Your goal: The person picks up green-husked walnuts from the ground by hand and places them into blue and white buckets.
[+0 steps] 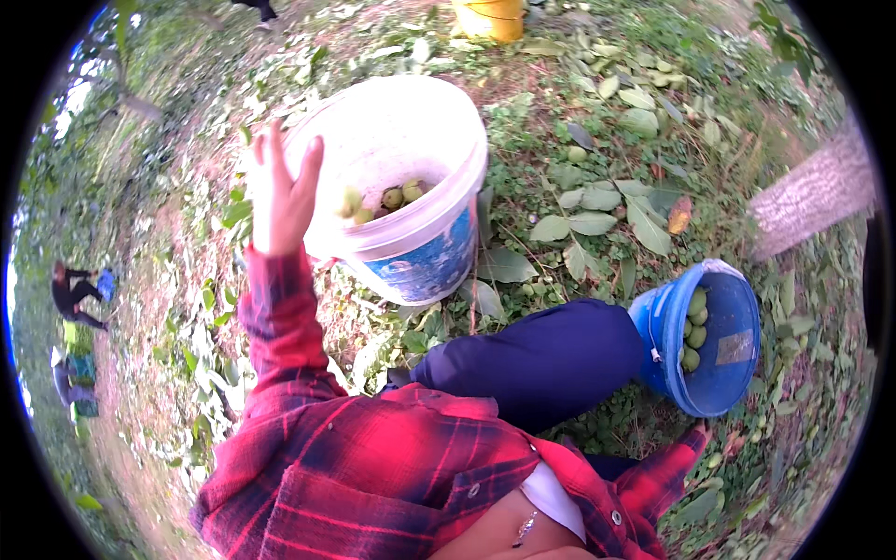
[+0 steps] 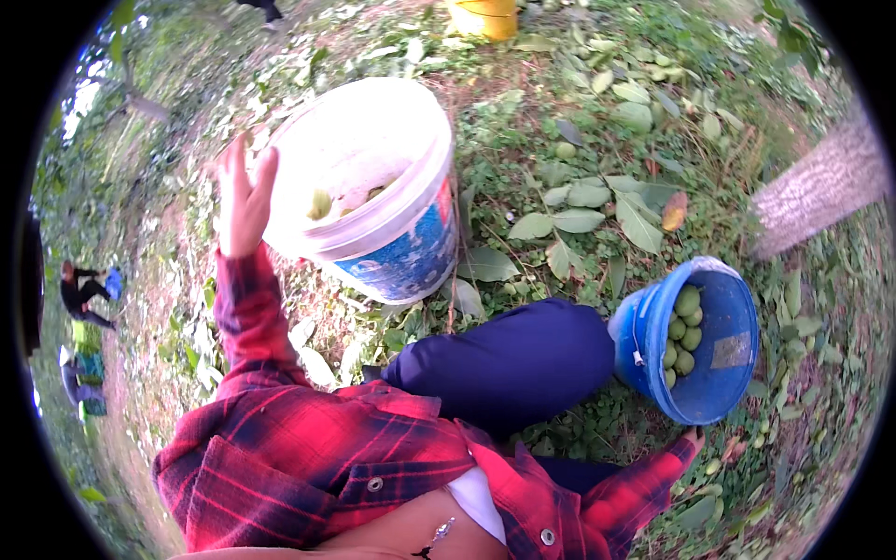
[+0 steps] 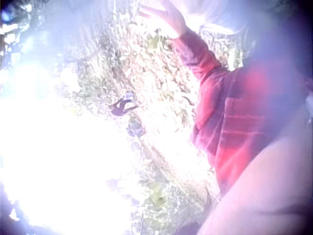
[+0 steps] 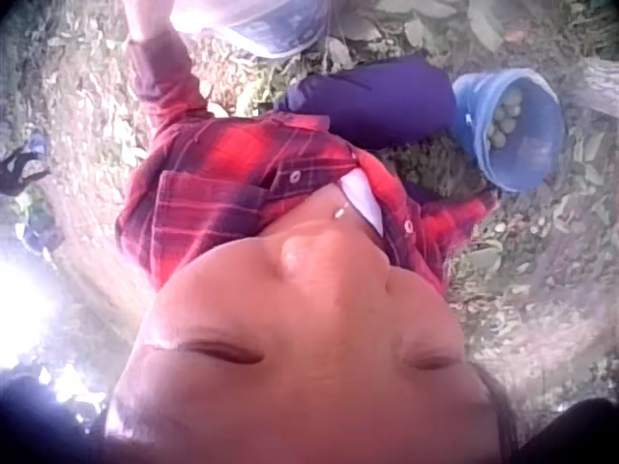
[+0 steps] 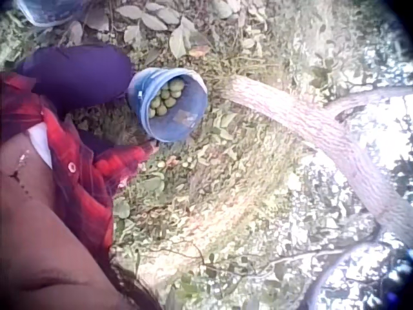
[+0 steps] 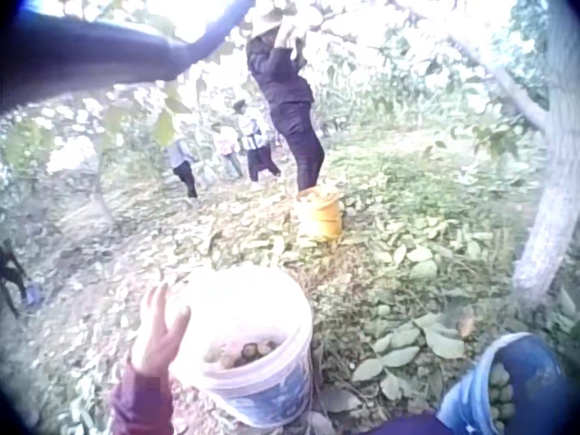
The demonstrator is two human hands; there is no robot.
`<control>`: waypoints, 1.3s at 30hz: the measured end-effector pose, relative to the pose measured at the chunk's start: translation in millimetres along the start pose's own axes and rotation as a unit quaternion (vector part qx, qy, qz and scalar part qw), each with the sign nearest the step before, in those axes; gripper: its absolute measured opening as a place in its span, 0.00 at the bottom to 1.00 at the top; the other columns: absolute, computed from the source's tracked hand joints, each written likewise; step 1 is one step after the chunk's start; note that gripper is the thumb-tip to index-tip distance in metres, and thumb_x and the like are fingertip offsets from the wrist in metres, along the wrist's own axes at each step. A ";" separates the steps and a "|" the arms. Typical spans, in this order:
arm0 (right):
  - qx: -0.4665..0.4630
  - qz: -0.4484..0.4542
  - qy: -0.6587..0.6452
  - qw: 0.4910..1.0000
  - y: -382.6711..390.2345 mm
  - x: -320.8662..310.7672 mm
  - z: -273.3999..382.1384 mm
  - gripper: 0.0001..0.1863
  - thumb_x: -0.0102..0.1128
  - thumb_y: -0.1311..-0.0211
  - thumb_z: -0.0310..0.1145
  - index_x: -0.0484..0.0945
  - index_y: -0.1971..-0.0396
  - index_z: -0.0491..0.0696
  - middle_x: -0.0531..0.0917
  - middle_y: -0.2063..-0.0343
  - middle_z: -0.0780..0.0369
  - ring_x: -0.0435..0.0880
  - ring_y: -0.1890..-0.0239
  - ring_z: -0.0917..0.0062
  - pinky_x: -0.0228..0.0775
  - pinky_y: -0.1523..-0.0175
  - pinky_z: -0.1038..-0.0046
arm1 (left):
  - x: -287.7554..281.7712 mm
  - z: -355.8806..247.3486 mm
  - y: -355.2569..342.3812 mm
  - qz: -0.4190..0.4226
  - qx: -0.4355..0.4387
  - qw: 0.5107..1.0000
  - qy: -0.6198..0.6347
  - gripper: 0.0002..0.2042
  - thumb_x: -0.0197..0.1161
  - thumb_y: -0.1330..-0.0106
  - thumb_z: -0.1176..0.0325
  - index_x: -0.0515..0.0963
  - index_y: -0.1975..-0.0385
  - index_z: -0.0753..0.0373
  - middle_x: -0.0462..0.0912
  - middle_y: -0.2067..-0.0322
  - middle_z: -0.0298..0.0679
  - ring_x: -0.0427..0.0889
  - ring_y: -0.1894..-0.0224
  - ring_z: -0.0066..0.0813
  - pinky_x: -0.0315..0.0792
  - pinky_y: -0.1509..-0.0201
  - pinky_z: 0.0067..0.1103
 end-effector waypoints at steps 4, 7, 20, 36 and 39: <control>0.132 0.065 -0.080 0.986 27.9 36.2 13.6 0.40 0.49 0.59 0.60 0.53 0.48 0.51 0.62 0.51 0.58 0.61 0.50 0.65 0.53 0.49 0.57 | 21.3 -106.3 47.5 0.027 0.138 0.892 0.429 0.16 0.52 0.47 0.70 0.65 0.60 0.70 0.67 0.59 0.49 0.68 0.57 0.37 0.59 0.51 0.26; 0.190 0.153 -0.022 0.969 52.5 65.4 17.3 0.37 0.55 0.58 0.50 0.53 0.49 0.47 0.62 0.52 0.57 0.61 0.51 0.59 0.50 0.50 0.50 | 123.4 -176.8 85.0 0.333 0.012 0.699 0.633 0.14 0.56 0.50 0.69 0.68 0.64 0.68 0.73 0.68 0.45 0.72 0.63 0.31 0.68 0.61 0.23; -0.016 0.005 0.065 0.998 122.2 125.9 39.8 0.18 0.49 0.64 0.25 0.63 0.68 0.36 0.71 0.71 0.54 0.75 0.72 0.66 0.74 0.71 0.63 | 272.6 -328.0 140.2 0.608 -0.026 0.597 0.523 0.15 0.62 0.65 0.62 0.72 0.85 0.70 0.74 0.83 0.43 0.74 0.81 0.29 0.68 0.76 0.22; 0.048 -0.042 0.061 0.996 35.4 184.3 33.1 0.28 0.44 0.56 0.42 0.57 0.53 0.45 0.67 0.57 0.53 0.71 0.60 0.60 0.69 0.64 0.55 | 526.8 -288.9 122.8 0.489 0.197 0.819 0.225 0.21 0.59 0.57 0.65 0.61 0.62 0.61 0.65 0.63 0.50 0.66 0.60 0.49 0.67 0.62 0.33; 0.037 -0.052 0.078 0.995 34.2 189.3 31.2 0.28 0.44 0.56 0.42 0.57 0.53 0.46 0.67 0.57 0.54 0.71 0.60 0.61 0.69 0.64 0.56 | 534.6 -289.4 122.9 0.502 0.281 0.802 0.159 0.25 0.63 0.64 0.71 0.63 0.62 0.62 0.69 0.66 0.50 0.70 0.62 0.48 0.68 0.62 0.31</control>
Point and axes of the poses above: each hand's wrist, its own y-axis away from the middle knuckle, its own x-axis out of the palm, z = x × y, the point moved 1 cm from there along -y, towards the middle knuckle
